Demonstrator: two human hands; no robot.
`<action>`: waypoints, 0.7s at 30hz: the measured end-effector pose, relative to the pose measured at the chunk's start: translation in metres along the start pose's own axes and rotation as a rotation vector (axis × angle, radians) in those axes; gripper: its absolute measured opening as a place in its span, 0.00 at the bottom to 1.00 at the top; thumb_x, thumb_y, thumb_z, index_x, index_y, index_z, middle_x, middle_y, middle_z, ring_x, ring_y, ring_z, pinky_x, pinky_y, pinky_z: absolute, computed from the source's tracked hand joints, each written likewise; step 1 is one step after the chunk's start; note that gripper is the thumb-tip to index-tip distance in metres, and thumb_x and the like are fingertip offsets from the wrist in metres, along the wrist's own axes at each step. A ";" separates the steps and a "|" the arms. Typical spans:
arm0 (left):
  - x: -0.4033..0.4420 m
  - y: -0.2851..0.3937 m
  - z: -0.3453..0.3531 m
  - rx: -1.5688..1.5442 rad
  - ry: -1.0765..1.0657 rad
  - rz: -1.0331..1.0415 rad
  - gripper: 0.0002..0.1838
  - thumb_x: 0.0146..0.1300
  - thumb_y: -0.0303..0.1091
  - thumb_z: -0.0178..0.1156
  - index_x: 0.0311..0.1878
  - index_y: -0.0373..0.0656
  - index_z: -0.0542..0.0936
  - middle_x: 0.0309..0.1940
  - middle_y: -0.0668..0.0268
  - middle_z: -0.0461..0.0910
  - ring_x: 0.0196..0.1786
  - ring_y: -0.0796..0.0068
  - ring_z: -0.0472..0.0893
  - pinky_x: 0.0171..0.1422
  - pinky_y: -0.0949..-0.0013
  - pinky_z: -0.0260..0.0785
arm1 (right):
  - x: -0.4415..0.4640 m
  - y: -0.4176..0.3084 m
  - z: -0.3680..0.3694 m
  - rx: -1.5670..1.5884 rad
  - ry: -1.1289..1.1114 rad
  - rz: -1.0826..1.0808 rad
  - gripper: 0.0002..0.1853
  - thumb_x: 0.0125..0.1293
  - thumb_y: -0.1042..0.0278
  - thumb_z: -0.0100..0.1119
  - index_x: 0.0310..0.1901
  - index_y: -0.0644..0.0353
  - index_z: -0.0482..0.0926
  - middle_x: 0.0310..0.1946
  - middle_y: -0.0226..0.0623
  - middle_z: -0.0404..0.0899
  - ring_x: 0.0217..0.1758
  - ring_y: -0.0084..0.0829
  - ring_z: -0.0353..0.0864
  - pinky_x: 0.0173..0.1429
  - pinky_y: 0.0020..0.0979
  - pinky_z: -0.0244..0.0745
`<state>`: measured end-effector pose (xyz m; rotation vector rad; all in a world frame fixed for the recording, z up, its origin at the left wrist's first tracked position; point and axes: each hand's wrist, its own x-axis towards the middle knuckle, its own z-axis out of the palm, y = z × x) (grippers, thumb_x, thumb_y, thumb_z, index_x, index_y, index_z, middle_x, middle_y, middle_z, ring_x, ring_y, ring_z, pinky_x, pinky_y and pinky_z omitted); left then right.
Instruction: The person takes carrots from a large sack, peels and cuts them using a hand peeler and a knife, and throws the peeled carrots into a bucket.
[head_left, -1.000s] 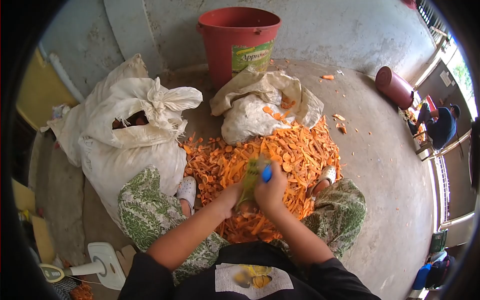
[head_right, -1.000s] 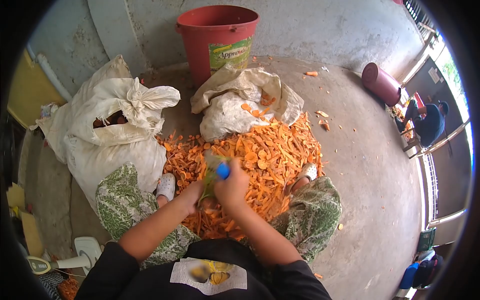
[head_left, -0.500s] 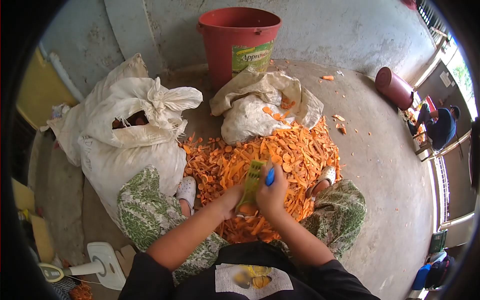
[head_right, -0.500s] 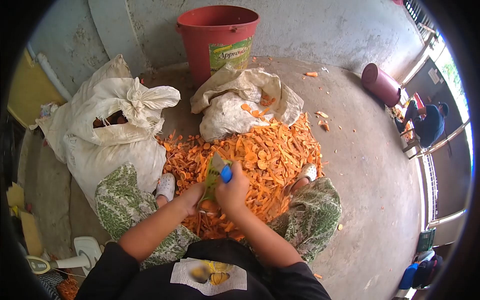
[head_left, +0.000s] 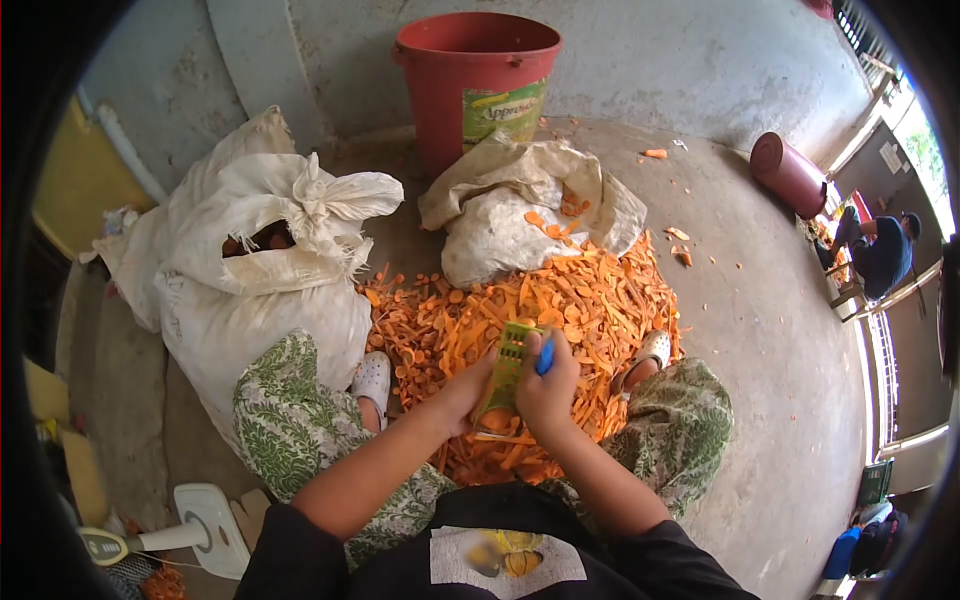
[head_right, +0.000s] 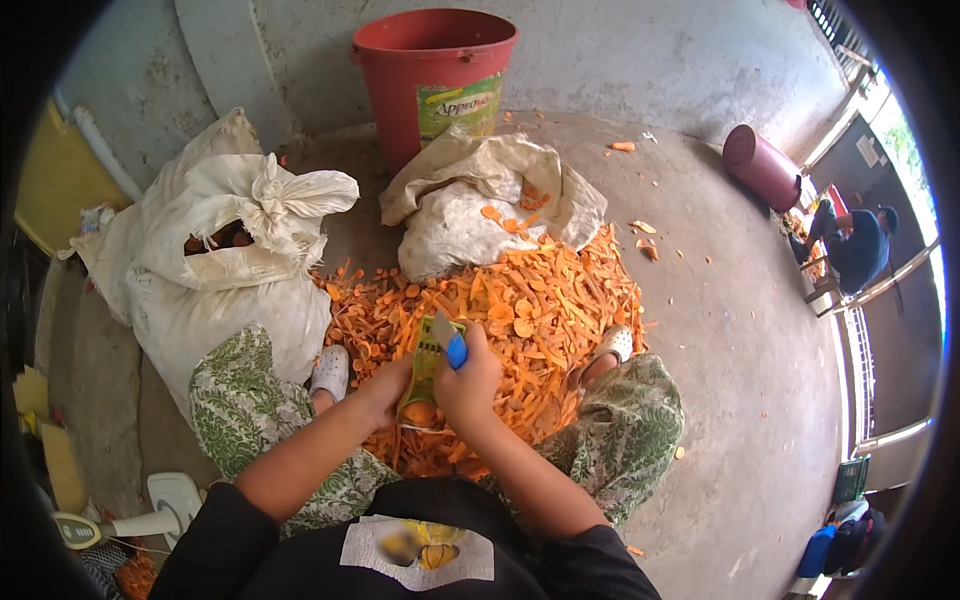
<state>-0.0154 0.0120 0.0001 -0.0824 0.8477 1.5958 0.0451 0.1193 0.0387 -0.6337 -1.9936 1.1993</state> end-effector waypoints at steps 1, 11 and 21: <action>0.000 -0.002 0.004 0.106 0.018 0.021 0.22 0.67 0.52 0.38 0.50 0.44 0.69 0.39 0.67 0.76 0.39 0.79 0.77 0.40 0.72 0.72 | 0.002 0.006 0.001 -0.081 -0.028 0.020 0.03 0.58 0.75 0.52 0.32 0.65 0.71 0.18 0.43 0.72 0.22 0.32 0.75 0.25 0.33 0.67; -0.006 0.000 0.007 0.222 -0.081 -0.057 0.26 0.67 0.53 0.33 0.46 0.38 0.69 0.32 0.59 0.76 0.31 0.70 0.79 0.31 0.68 0.74 | 0.084 0.064 -0.037 0.228 0.354 0.444 0.16 0.66 0.59 0.44 0.26 0.61 0.70 0.15 0.28 0.69 0.16 0.20 0.66 0.20 0.24 0.61; -0.004 0.000 0.007 0.383 -0.108 -0.056 0.22 0.68 0.50 0.35 0.51 0.42 0.67 0.32 0.64 0.76 0.30 0.76 0.77 0.37 0.73 0.71 | 0.034 0.031 0.000 -0.179 0.176 -0.015 0.09 0.63 0.66 0.48 0.33 0.64 0.72 0.18 0.40 0.73 0.18 0.29 0.71 0.23 0.31 0.63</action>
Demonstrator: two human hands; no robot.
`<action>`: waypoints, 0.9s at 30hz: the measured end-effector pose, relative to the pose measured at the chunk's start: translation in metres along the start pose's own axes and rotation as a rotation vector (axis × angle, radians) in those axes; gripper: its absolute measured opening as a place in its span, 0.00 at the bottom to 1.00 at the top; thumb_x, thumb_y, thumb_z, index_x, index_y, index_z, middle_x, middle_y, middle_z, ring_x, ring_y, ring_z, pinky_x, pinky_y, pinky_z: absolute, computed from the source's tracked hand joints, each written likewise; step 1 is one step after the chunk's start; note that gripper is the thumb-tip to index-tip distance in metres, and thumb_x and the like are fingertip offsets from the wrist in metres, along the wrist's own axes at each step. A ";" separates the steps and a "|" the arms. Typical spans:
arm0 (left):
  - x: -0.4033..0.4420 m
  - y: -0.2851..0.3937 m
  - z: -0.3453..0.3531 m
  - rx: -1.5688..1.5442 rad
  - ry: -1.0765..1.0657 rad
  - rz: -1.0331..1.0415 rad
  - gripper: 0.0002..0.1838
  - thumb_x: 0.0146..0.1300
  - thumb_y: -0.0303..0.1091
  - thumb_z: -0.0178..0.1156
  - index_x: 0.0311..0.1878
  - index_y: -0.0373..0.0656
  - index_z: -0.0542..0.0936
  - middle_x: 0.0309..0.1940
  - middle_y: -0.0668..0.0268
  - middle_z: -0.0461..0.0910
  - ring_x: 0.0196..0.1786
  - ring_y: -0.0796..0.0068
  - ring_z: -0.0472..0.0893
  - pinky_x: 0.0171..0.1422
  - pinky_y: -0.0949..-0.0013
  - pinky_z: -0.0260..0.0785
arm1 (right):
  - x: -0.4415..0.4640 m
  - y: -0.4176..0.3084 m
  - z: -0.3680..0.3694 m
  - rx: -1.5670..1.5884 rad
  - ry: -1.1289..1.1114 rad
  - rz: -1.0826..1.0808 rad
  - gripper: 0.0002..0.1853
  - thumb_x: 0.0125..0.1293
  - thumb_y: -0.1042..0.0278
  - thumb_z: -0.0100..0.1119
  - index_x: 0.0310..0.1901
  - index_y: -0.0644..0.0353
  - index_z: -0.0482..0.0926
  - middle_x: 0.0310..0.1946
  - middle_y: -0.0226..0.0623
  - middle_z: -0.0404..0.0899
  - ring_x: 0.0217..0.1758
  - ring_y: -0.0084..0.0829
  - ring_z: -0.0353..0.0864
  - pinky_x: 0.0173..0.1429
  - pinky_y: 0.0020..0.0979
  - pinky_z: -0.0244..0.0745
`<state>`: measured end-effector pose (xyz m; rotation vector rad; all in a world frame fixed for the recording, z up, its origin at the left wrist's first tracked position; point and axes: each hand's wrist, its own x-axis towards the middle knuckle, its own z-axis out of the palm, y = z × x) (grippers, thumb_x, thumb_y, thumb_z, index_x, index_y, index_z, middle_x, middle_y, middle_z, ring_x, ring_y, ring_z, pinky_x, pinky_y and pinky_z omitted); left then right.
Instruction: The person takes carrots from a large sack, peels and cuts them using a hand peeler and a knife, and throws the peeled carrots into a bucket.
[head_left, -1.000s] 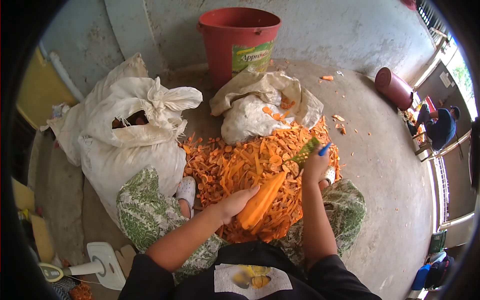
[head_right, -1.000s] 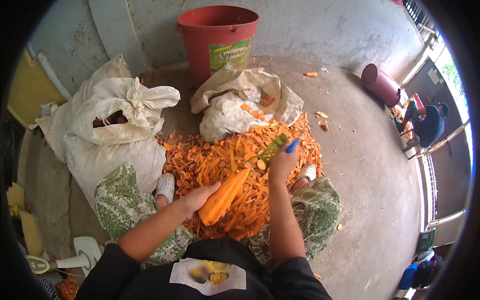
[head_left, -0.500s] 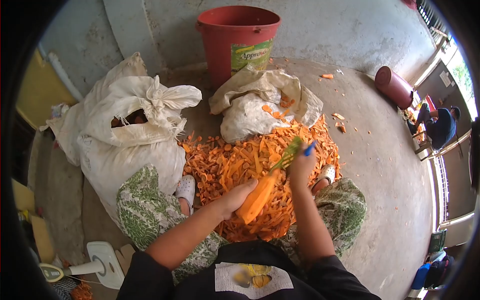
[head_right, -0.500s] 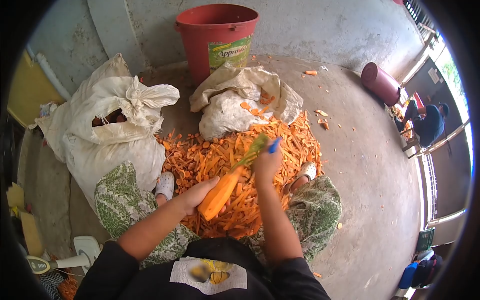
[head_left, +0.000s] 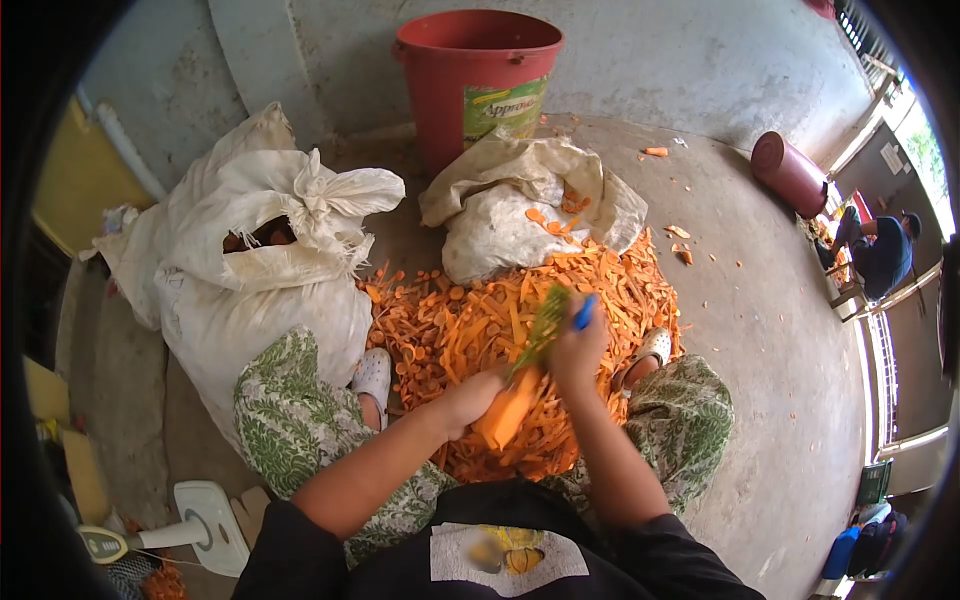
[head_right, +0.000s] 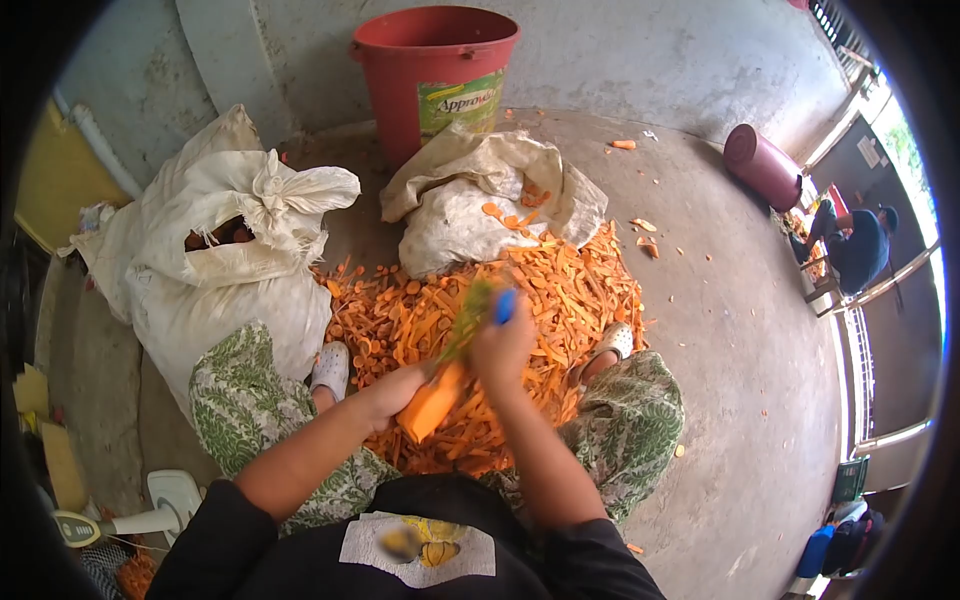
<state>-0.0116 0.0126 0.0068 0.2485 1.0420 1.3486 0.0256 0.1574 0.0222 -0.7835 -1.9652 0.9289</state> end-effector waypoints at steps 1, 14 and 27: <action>-0.003 0.000 0.003 -0.002 0.000 0.001 0.22 0.68 0.50 0.35 0.51 0.42 0.67 0.32 0.64 0.76 0.30 0.76 0.77 0.37 0.73 0.71 | 0.023 0.017 -0.003 0.053 0.054 0.181 0.09 0.64 0.66 0.47 0.33 0.63 0.72 0.19 0.38 0.74 0.18 0.27 0.71 0.23 0.29 0.63; -0.015 0.021 -0.024 1.106 0.627 0.348 0.26 0.45 0.43 0.64 0.45 0.38 0.71 0.34 0.52 0.77 0.38 0.57 0.77 0.42 0.63 0.68 | 0.026 -0.012 -0.048 -0.262 -0.896 0.146 0.10 0.60 0.64 0.50 0.35 0.62 0.77 0.24 0.41 0.77 0.29 0.29 0.77 0.35 0.33 0.68; -0.043 0.040 0.002 1.055 0.266 0.662 0.18 0.45 0.36 0.65 0.39 0.42 0.73 0.28 0.60 0.77 0.34 0.64 0.78 0.40 0.66 0.68 | 0.002 0.070 0.001 -0.498 -1.017 0.282 0.13 0.55 0.61 0.55 0.31 0.65 0.76 0.21 0.45 0.74 0.25 0.36 0.74 0.34 0.36 0.67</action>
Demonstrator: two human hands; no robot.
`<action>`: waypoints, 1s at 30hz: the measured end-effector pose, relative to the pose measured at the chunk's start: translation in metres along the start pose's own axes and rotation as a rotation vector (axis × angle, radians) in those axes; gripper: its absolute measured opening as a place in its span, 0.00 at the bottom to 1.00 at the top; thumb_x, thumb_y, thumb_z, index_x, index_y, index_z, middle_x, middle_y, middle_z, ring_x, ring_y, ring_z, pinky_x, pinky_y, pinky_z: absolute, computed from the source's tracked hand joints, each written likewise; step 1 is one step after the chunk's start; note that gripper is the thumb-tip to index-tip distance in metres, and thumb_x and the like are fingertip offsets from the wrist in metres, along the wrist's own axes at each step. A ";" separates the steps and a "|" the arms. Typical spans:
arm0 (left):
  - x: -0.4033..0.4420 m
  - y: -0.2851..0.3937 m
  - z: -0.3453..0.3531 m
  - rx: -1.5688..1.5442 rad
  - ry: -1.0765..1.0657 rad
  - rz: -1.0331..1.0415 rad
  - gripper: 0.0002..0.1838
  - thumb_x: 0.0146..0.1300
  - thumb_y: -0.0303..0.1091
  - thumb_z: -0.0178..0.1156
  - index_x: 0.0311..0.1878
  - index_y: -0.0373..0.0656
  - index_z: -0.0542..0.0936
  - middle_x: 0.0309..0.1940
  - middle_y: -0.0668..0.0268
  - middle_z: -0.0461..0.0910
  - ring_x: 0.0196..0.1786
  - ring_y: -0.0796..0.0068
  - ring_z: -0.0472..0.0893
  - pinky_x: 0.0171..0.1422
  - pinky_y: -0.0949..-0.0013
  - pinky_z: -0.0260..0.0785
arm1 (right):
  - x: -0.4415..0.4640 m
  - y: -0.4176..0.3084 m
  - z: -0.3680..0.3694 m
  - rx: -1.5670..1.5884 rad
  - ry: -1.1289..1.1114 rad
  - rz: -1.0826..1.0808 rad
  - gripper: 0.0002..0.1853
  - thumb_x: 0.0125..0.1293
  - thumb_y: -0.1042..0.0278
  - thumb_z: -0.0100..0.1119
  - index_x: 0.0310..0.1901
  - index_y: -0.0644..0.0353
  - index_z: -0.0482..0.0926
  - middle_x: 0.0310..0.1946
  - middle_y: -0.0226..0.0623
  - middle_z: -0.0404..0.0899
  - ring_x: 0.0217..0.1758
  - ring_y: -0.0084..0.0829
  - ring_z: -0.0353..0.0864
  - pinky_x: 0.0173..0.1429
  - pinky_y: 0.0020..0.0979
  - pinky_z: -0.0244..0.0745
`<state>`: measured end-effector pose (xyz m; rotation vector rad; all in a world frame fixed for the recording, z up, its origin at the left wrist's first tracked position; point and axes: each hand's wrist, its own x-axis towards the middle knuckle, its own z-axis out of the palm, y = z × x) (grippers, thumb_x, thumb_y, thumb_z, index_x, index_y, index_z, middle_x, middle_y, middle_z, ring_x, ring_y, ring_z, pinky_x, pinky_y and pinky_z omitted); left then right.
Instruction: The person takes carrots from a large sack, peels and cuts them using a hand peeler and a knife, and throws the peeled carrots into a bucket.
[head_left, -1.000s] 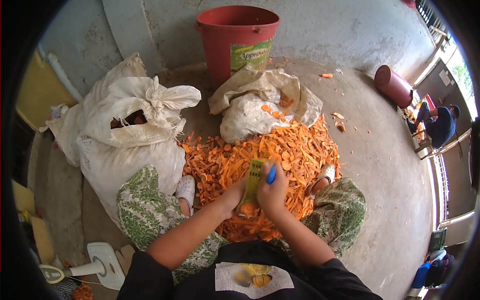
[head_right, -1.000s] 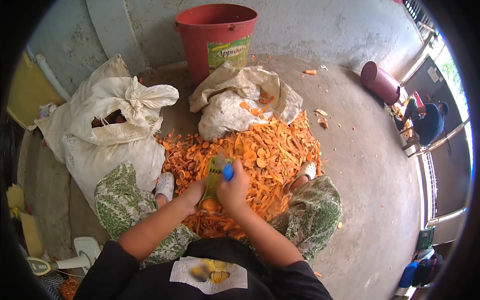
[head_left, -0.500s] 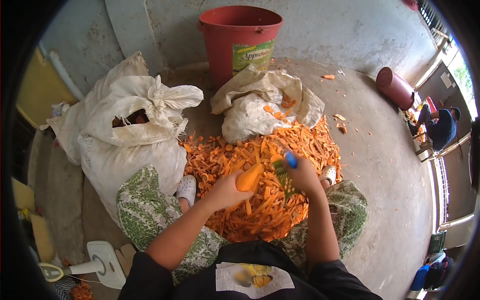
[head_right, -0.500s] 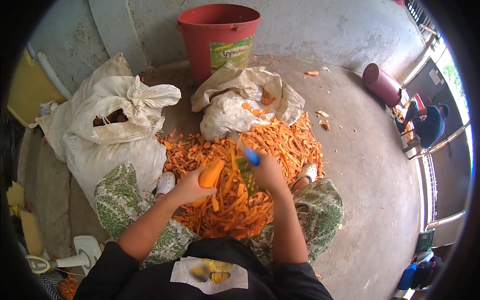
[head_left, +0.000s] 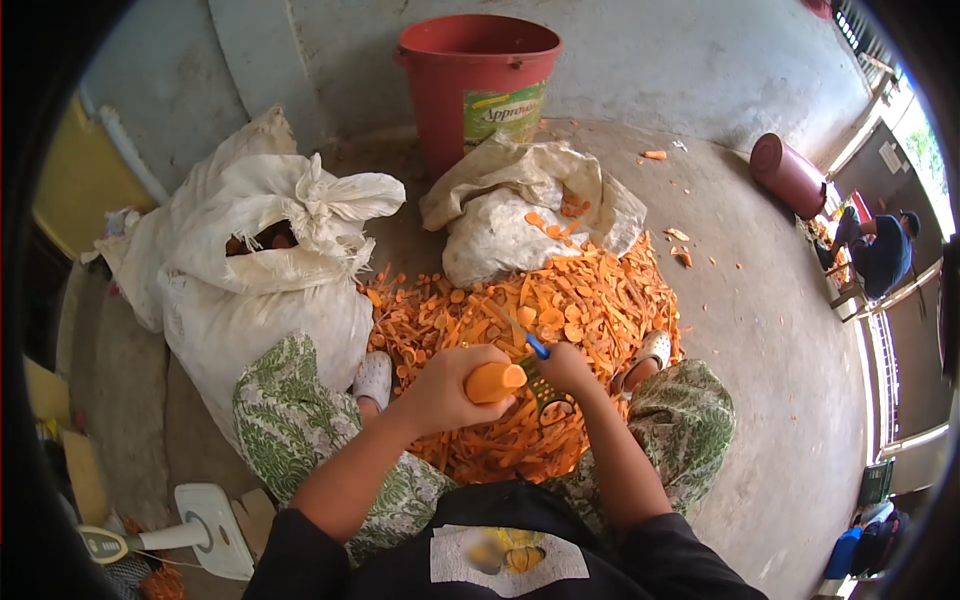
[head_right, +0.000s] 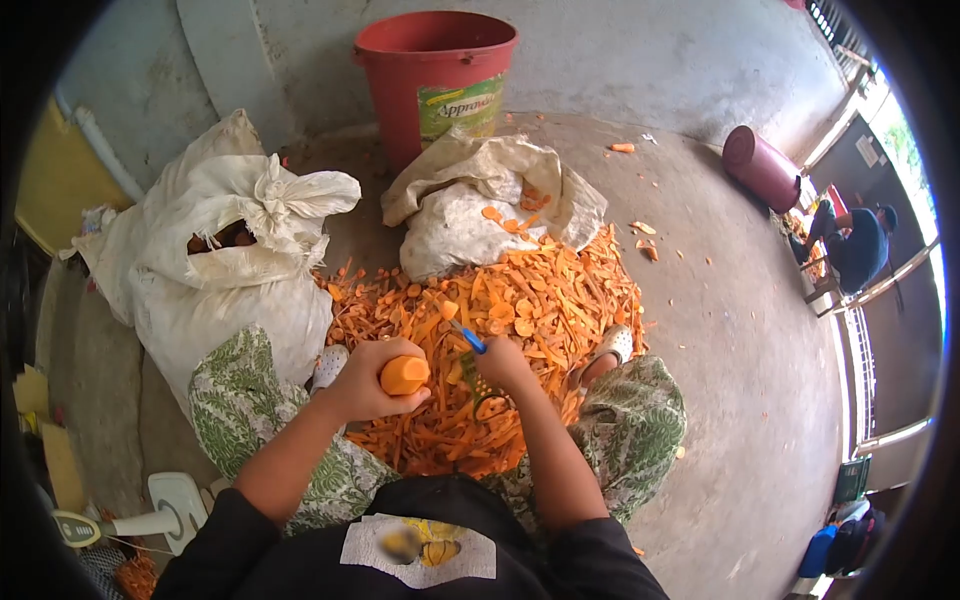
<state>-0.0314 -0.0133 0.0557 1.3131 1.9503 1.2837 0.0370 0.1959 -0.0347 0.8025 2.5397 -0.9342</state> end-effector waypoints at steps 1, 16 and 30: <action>0.001 -0.001 0.004 -0.173 0.070 0.085 0.17 0.45 0.33 0.65 0.39 0.43 0.72 0.31 0.62 0.76 0.37 0.67 0.77 0.43 0.67 0.67 | 0.001 -0.002 0.007 0.120 -0.045 -0.036 0.14 0.57 0.61 0.54 0.32 0.66 0.77 0.20 0.45 0.75 0.24 0.37 0.75 0.32 0.36 0.69; 0.001 -0.036 -0.014 -0.448 0.181 -0.228 0.21 0.46 0.22 0.64 0.47 0.40 0.73 0.45 0.65 0.73 0.47 0.76 0.74 0.52 0.75 0.67 | 0.001 -0.029 0.021 1.246 0.073 -0.107 0.12 0.63 0.63 0.52 0.37 0.65 0.72 0.29 0.31 0.74 0.28 0.22 0.72 0.32 0.24 0.66; 0.011 -0.058 -0.003 -0.093 0.177 -0.318 0.25 0.40 0.32 0.66 0.45 0.38 0.73 0.37 0.59 0.78 0.41 0.67 0.78 0.47 0.68 0.68 | -0.058 -0.058 -0.023 0.227 0.199 -0.388 0.12 0.57 0.62 0.54 0.28 0.63 0.71 0.15 0.44 0.67 0.19 0.38 0.66 0.29 0.36 0.63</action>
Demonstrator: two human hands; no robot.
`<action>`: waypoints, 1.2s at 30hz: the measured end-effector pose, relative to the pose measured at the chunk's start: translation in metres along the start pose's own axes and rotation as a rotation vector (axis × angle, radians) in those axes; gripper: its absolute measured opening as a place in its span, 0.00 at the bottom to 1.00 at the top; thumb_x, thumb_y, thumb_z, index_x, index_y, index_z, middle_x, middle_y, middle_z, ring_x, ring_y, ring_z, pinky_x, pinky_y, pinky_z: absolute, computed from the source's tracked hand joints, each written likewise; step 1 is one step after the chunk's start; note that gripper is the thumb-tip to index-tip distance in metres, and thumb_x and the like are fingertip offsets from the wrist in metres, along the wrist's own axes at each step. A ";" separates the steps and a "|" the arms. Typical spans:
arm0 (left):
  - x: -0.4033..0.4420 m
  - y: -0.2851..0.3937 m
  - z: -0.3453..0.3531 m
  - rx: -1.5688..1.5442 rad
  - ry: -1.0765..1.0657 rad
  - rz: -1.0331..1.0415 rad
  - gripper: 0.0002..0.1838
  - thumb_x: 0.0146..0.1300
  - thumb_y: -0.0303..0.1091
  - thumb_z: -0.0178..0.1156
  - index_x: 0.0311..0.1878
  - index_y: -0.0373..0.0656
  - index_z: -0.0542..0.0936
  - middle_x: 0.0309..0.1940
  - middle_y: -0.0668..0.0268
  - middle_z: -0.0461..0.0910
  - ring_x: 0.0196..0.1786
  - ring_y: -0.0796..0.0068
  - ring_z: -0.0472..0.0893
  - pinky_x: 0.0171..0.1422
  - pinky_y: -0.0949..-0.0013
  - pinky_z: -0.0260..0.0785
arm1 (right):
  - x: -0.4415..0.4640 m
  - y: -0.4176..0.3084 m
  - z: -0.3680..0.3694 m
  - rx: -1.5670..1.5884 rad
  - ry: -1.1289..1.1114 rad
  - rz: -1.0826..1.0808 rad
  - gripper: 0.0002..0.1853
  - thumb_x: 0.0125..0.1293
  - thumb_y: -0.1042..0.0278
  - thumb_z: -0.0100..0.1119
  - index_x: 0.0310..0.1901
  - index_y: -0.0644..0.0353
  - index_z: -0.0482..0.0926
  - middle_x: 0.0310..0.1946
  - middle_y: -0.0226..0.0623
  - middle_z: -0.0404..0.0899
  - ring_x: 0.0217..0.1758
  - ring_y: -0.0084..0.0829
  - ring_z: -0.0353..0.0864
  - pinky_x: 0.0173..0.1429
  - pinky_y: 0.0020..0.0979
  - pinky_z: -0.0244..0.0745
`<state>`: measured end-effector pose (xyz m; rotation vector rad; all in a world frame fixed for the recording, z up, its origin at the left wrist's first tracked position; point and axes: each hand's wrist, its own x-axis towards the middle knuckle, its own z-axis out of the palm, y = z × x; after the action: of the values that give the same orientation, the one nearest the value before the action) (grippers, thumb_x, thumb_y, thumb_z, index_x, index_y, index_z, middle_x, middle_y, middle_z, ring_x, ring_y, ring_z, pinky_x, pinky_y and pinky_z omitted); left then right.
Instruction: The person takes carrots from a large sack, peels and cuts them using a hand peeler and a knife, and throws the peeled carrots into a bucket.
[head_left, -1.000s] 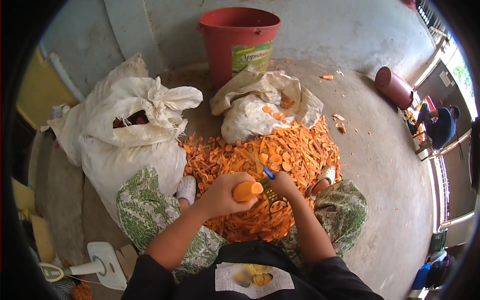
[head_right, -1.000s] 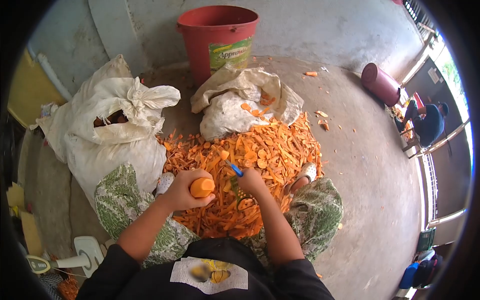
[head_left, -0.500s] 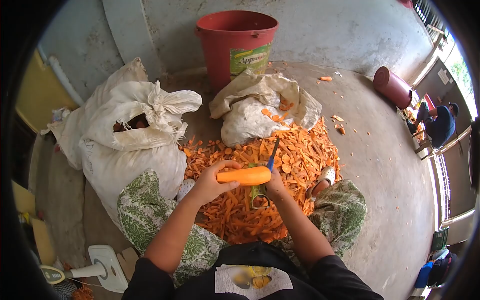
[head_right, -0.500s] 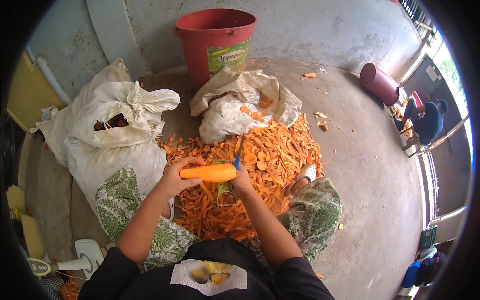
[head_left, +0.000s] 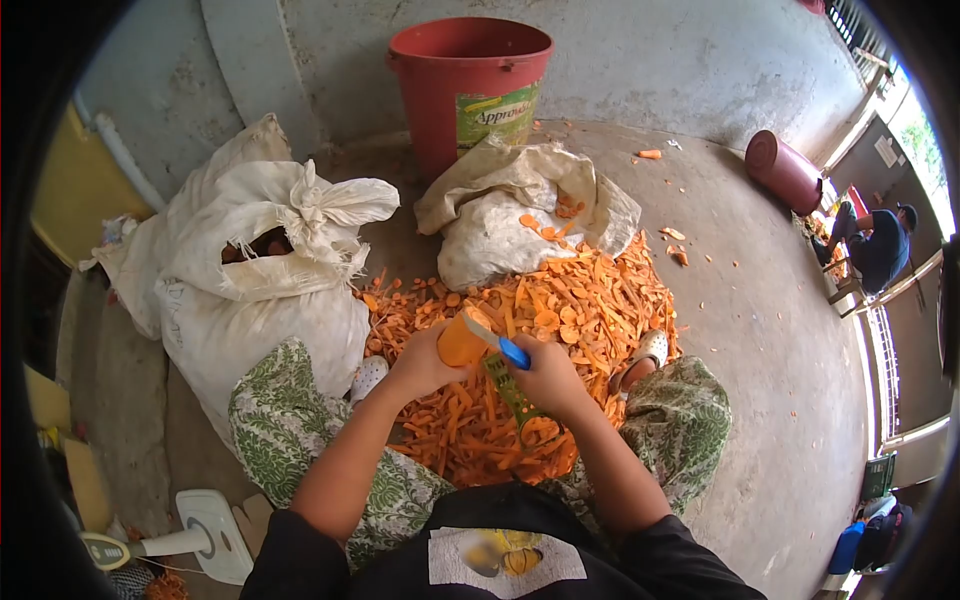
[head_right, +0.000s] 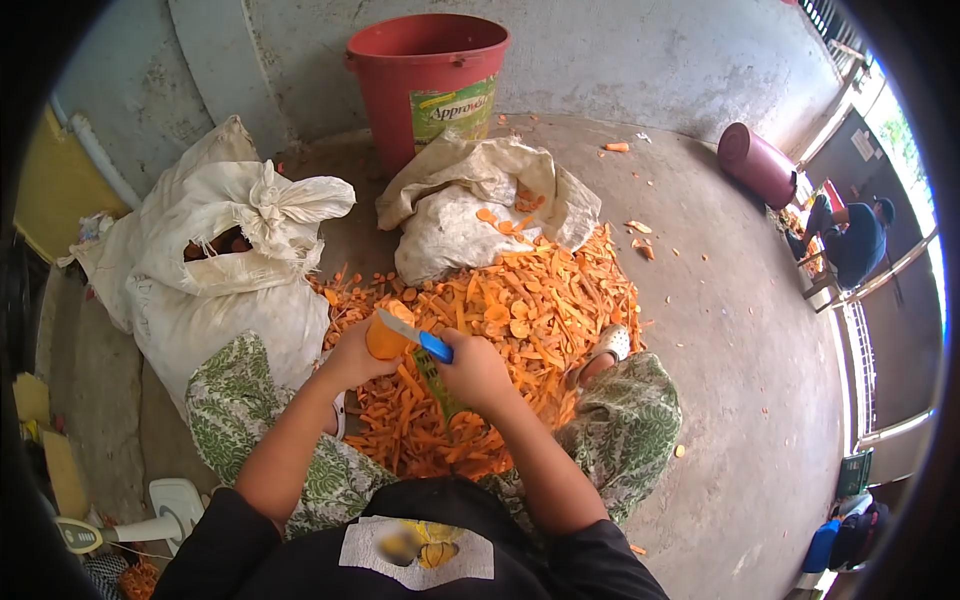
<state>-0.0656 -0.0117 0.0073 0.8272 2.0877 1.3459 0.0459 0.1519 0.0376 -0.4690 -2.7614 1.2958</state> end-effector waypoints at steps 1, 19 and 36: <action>0.000 0.000 0.000 0.000 0.001 0.000 0.25 0.40 0.32 0.66 0.45 0.38 0.73 0.37 0.59 0.78 0.41 0.67 0.78 0.47 0.68 0.68 | -0.001 0.000 0.001 -0.057 -0.021 0.001 0.11 0.56 0.63 0.54 0.28 0.63 0.71 0.16 0.45 0.68 0.20 0.41 0.68 0.29 0.38 0.64; -0.007 0.004 0.006 -0.092 -0.205 -0.041 0.21 0.41 0.31 0.64 0.42 0.39 0.73 0.34 0.65 0.77 0.38 0.77 0.76 0.46 0.71 0.66 | -0.004 0.007 -0.002 -0.165 -0.033 -0.003 0.05 0.49 0.72 0.53 0.24 0.65 0.71 0.17 0.50 0.71 0.24 0.49 0.72 0.30 0.42 0.65; -0.022 0.030 0.002 0.248 -0.374 0.293 0.22 0.39 0.31 0.65 0.42 0.43 0.74 0.34 0.60 0.78 0.38 0.60 0.78 0.44 0.66 0.69 | 0.043 0.135 0.039 -0.181 -0.206 0.492 0.17 0.55 0.58 0.53 0.31 0.68 0.79 0.23 0.47 0.77 0.26 0.39 0.77 0.32 0.37 0.70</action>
<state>-0.0427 -0.0168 0.0359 1.4174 1.9051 0.9791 0.0315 0.2163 -0.0933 -1.1495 -3.0723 1.2302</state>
